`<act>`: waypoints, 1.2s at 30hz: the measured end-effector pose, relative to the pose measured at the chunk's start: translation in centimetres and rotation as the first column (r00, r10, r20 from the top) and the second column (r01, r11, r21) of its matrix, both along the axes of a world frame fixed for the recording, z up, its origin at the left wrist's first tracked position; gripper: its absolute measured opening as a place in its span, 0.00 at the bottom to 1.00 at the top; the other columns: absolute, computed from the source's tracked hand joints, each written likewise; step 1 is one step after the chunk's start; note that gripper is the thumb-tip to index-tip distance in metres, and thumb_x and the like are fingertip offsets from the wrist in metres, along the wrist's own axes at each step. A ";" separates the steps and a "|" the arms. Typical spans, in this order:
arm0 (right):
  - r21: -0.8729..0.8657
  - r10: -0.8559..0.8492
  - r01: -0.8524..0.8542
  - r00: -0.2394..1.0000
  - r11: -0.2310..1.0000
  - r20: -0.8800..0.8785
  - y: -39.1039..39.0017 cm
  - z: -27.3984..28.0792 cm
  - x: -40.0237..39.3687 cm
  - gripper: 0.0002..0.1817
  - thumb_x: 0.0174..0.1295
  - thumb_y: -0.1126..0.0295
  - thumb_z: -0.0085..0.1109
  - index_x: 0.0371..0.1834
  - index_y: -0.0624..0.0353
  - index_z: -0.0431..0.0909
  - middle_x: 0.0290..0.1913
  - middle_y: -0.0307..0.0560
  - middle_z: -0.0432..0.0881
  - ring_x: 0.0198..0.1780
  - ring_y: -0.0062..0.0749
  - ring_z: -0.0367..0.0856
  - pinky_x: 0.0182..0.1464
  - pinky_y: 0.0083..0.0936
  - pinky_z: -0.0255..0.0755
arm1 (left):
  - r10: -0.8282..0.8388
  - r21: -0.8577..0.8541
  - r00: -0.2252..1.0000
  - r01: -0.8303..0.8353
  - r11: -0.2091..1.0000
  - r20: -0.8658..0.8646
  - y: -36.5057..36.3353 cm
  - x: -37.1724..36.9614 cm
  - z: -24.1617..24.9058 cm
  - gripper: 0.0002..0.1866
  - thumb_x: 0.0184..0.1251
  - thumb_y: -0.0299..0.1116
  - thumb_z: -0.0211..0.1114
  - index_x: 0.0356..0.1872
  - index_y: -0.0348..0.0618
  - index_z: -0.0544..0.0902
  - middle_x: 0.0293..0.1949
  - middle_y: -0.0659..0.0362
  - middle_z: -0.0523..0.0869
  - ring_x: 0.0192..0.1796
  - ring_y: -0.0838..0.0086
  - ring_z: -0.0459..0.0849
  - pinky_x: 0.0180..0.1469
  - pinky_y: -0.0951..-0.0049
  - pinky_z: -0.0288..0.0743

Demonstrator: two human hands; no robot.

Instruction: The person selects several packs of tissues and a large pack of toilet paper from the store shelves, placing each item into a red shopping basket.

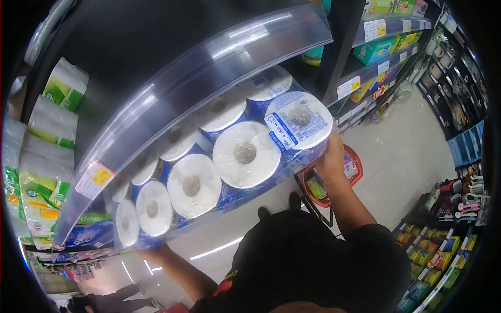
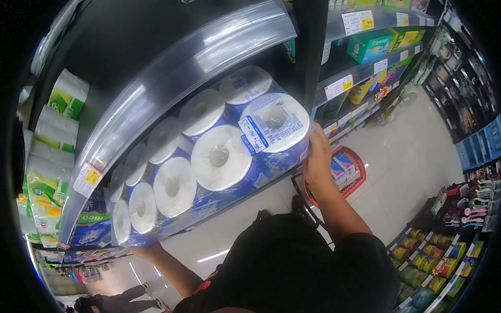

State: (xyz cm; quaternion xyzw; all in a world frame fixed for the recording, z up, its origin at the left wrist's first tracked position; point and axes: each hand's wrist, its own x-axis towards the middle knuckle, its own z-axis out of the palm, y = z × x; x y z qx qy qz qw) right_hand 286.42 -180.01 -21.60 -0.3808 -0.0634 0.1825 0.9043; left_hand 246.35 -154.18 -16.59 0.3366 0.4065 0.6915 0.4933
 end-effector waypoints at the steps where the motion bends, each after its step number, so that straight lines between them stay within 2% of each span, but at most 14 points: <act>1: 0.002 0.009 -0.009 1.000 1.000 0.006 0.0 -0.1 0.0 0.18 0.72 0.70 0.41 0.59 0.66 0.74 0.57 0.46 0.78 0.59 0.28 0.74 0.64 0.25 0.64 | -0.014 0.003 1.000 0.014 1.000 0.020 -0.2 0.3 0.4 0.28 0.72 0.45 0.53 0.64 0.33 0.71 0.60 0.46 0.77 0.59 0.55 0.79 0.58 0.52 0.78; 4: 0.000 0.026 -0.026 0.999 1.000 0.019 -0.1 -0.2 0.1 0.19 0.73 0.70 0.41 0.60 0.66 0.73 0.58 0.46 0.78 0.60 0.29 0.74 0.65 0.26 0.63 | -0.037 0.003 0.998 0.037 0.999 0.054 -1.0 1.4 1.3 0.30 0.72 0.48 0.53 0.66 0.34 0.70 0.62 0.46 0.75 0.62 0.54 0.77 0.60 0.50 0.77; 7: -0.013 0.026 -0.026 1.000 1.000 0.017 -0.2 -0.1 0.0 0.20 0.73 0.68 0.41 0.62 0.66 0.72 0.59 0.47 0.78 0.62 0.29 0.73 0.66 0.27 0.63 | -0.023 0.025 0.999 0.024 0.999 -0.030 -0.8 1.3 1.0 0.32 0.72 0.51 0.53 0.67 0.35 0.69 0.64 0.46 0.73 0.64 0.53 0.76 0.61 0.49 0.77; 10: 0.000 0.037 -0.037 0.999 0.999 -0.024 -0.2 -1.0 0.1 0.20 0.74 0.66 0.42 0.63 0.66 0.71 0.61 0.47 0.77 0.63 0.30 0.73 0.67 0.28 0.62 | -0.003 0.019 1.000 0.003 1.000 0.000 -0.8 1.7 1.2 0.32 0.73 0.51 0.52 0.67 0.35 0.69 0.64 0.46 0.74 0.64 0.53 0.76 0.61 0.49 0.77; 13: 0.038 0.055 -0.052 0.995 0.998 -0.087 -0.2 -2.0 -0.1 0.21 0.75 0.64 0.42 0.64 0.65 0.70 0.61 0.48 0.77 0.63 0.31 0.73 0.67 0.29 0.62 | 0.009 0.038 0.999 -0.008 0.999 -0.043 -0.9 1.7 1.1 0.31 0.73 0.50 0.52 0.67 0.36 0.69 0.64 0.46 0.74 0.64 0.53 0.76 0.61 0.49 0.77; 16: 0.064 0.082 -0.077 0.994 0.995 -0.076 -0.3 -2.1 -0.4 0.22 0.76 0.62 0.42 0.65 0.65 0.70 0.62 0.47 0.76 0.64 0.31 0.73 0.67 0.30 0.62 | -0.055 0.033 0.998 0.054 0.998 0.036 -0.7 1.3 1.1 0.26 0.77 0.43 0.49 0.66 0.34 0.68 0.64 0.46 0.74 0.61 0.56 0.78 0.61 0.55 0.78; 22: 0.047 0.062 -0.057 0.994 0.997 -0.091 -0.1 -1.5 -0.8 0.22 0.76 0.60 0.41 0.64 0.64 0.69 0.63 0.47 0.76 0.65 0.31 0.72 0.68 0.31 0.62 | -0.035 -0.014 0.996 0.036 0.999 0.084 -1.1 2.1 1.9 0.27 0.77 0.44 0.49 0.67 0.35 0.68 0.63 0.47 0.74 0.62 0.57 0.77 0.63 0.56 0.76; 25: 0.043 0.071 -0.067 0.993 0.997 -0.096 -0.1 -1.4 -0.9 0.22 0.76 0.60 0.41 0.64 0.63 0.69 0.63 0.47 0.75 0.65 0.31 0.71 0.68 0.32 0.61 | -0.065 0.048 0.998 0.064 0.997 0.017 -0.8 1.3 1.0 0.27 0.76 0.45 0.50 0.67 0.35 0.68 0.63 0.47 0.74 0.63 0.56 0.77 0.62 0.54 0.77; 33: 0.036 0.071 -0.068 0.992 0.997 -0.103 0.0 -1.4 -0.9 0.23 0.77 0.59 0.40 0.65 0.62 0.68 0.63 0.45 0.75 0.66 0.31 0.70 0.69 0.32 0.60 | -0.055 0.017 0.995 0.054 0.998 0.080 0.1 0.4 0.4 0.29 0.75 0.47 0.51 0.66 0.34 0.68 0.64 0.47 0.74 0.63 0.55 0.77 0.61 0.50 0.77; 36: 0.017 0.087 -0.086 0.994 0.996 -0.065 0.0 -1.9 -0.8 0.26 0.76 0.53 0.41 0.68 0.58 0.68 0.65 0.44 0.75 0.66 0.34 0.72 0.69 0.34 0.62 | -0.061 0.029 0.997 0.059 0.998 0.057 0.5 0.2 0.1 0.29 0.74 0.46 0.51 0.66 0.34 0.69 0.64 0.46 0.74 0.63 0.54 0.77 0.61 0.51 0.78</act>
